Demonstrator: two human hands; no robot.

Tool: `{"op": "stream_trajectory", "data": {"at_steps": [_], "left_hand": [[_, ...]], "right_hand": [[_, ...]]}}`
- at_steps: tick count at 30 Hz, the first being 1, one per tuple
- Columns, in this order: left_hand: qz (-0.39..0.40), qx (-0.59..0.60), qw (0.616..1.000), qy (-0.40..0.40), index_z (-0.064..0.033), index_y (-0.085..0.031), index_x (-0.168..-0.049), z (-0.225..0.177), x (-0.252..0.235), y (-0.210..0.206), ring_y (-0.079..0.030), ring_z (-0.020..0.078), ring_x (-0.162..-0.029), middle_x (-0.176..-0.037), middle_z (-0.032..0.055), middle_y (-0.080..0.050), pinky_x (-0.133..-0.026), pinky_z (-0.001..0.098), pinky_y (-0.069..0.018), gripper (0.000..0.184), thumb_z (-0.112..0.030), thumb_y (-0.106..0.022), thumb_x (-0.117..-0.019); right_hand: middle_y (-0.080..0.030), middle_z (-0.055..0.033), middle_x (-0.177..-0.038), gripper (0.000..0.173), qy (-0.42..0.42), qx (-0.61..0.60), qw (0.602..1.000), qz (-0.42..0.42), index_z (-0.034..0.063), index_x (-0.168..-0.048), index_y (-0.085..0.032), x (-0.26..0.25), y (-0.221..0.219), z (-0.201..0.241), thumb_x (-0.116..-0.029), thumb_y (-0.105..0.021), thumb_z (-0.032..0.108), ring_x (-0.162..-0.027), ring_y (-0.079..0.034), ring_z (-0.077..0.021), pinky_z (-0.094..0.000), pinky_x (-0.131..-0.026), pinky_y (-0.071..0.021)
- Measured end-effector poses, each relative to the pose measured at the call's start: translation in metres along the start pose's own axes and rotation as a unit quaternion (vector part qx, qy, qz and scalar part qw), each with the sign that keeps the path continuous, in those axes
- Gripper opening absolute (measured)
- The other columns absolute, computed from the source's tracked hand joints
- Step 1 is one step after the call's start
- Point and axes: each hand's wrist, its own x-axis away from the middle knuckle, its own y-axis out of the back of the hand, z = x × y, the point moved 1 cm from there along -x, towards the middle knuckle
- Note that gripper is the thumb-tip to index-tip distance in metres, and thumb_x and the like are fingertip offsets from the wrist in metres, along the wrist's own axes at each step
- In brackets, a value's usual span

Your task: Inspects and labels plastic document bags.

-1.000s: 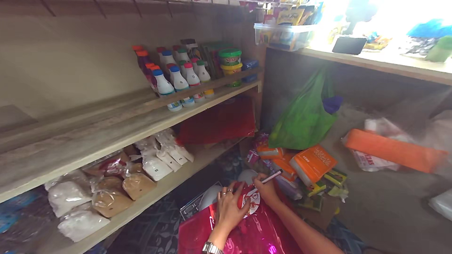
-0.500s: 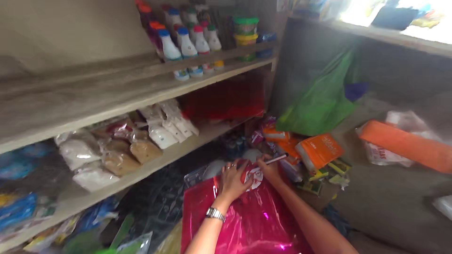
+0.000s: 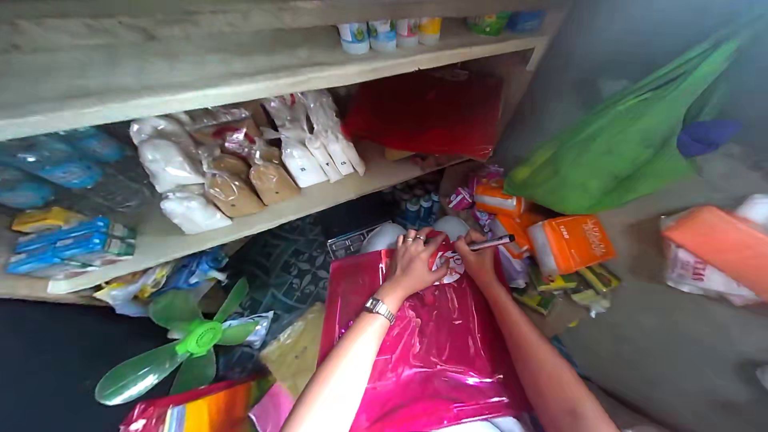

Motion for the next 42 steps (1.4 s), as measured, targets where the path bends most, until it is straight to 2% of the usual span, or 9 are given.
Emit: {"op": "stream_trajectory", "data": {"at_steps": [4,19,25,32,42], "left_hand": [[0.011,0.005,1.0,0.002,-0.017,-0.066,-0.138,0.0009,-0.0003,-0.0003,-0.056,0.0421,-0.123,-0.141,0.0198,-0.059,-0.099,0.0617,-0.0393,0.056,-0.049,-0.06,-0.0917],[0.016,0.003,1.0,0.0,-0.0175,-0.065,-0.139,0.003,-0.0003,0.0001,-0.057,0.04,-0.122,-0.141,0.0196,-0.059,-0.098,0.0596,-0.0401,0.057,-0.049,-0.06,-0.0915],[0.042,0.004,0.999,0.012,-0.0189,-0.064,-0.141,0.0017,-0.0012,0.0026,-0.055,0.04,-0.125,-0.144,0.0194,-0.056,-0.101,0.0587,-0.0379,0.058,-0.05,-0.06,-0.092],[0.036,-0.005,0.999,0.01,-0.0188,-0.064,-0.14,0.0013,-0.001,0.0025,-0.055,0.0397,-0.125,-0.144,0.0186,-0.057,-0.101,0.0593,-0.0387,0.058,-0.051,-0.059,-0.0924],[0.045,-0.007,0.999,0.012,-0.0183,-0.064,-0.141,0.0008,-0.0017,0.0032,-0.055,0.0398,-0.125,-0.145,0.0183,-0.056,-0.1,0.0592,-0.0392,0.058,-0.051,-0.057,-0.0928]], "right_hand": [[-0.047,0.0128,-0.055,0.031,-0.005,0.019,1.0,0.007,0.0148,-0.06,-0.047,0.0002,-0.0008,0.0006,-0.0822,-0.063,0.0,-0.05,-0.045,0.0065,-0.0127,-0.052,-0.04],[-0.046,0.012,-0.054,0.034,-0.008,0.044,0.999,0.03,0.0142,-0.059,-0.045,0.0011,-0.0039,0.0014,-0.083,-0.063,-0.002,-0.05,-0.044,0.0066,-0.012,-0.052,-0.0395],[-0.044,0.0123,-0.053,0.035,-0.008,0.045,0.998,0.037,0.0155,-0.058,-0.043,0.0003,-0.0028,0.0003,-0.0822,-0.062,-0.001,-0.049,-0.043,0.0062,-0.0128,-0.051,-0.0381],[-0.047,0.0121,-0.056,0.034,-0.01,0.018,1.0,0.006,0.0156,-0.059,-0.044,0.0015,-0.003,0.0006,-0.0837,-0.061,-0.001,-0.051,-0.045,0.0061,-0.0124,-0.052,-0.0412],[-0.046,0.0123,-0.054,0.035,-0.003,0.039,0.999,0.01,0.0163,-0.057,-0.042,0.0007,-0.0038,-0.0024,-0.0802,-0.063,-0.001,-0.05,-0.044,0.006,-0.0132,-0.051,-0.0385]]}}
